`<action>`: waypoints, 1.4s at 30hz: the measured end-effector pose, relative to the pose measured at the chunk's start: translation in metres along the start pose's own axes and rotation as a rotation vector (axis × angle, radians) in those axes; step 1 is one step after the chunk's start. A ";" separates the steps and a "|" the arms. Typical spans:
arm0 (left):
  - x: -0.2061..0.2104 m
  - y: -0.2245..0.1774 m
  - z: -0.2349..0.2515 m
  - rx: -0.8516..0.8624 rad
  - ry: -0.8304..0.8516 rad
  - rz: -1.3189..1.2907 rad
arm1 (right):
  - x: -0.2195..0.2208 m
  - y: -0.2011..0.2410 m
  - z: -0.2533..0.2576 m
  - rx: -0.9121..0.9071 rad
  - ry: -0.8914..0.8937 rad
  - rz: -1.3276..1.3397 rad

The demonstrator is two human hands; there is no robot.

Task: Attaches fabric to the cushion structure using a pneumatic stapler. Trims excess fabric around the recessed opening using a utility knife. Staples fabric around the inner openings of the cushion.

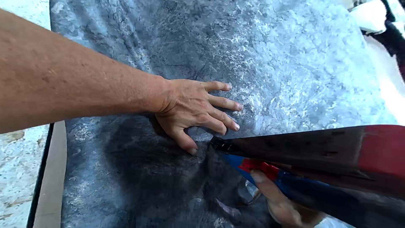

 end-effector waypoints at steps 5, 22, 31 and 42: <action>0.001 -0.001 0.000 -0.006 -0.001 -0.001 | 0.002 -0.006 0.000 0.056 0.063 0.087; -0.008 0.011 0.010 -0.017 0.058 0.012 | 0.007 0.004 0.004 0.037 -0.044 0.063; -0.003 0.013 0.010 -0.005 0.022 0.019 | 0.007 -0.001 0.005 0.039 -0.020 0.074; -0.029 0.001 0.014 0.090 0.197 0.162 | -0.026 -0.014 0.001 0.115 -0.182 0.161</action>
Point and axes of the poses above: each hand's wrist, its own z-axis towards the middle knuckle, its own x-axis out of the palm, y = z × x, the point moved 1 cm from there along z, towards the middle knuckle, and after that the axes turned 12 degrees about x, right-handed, at the moved point
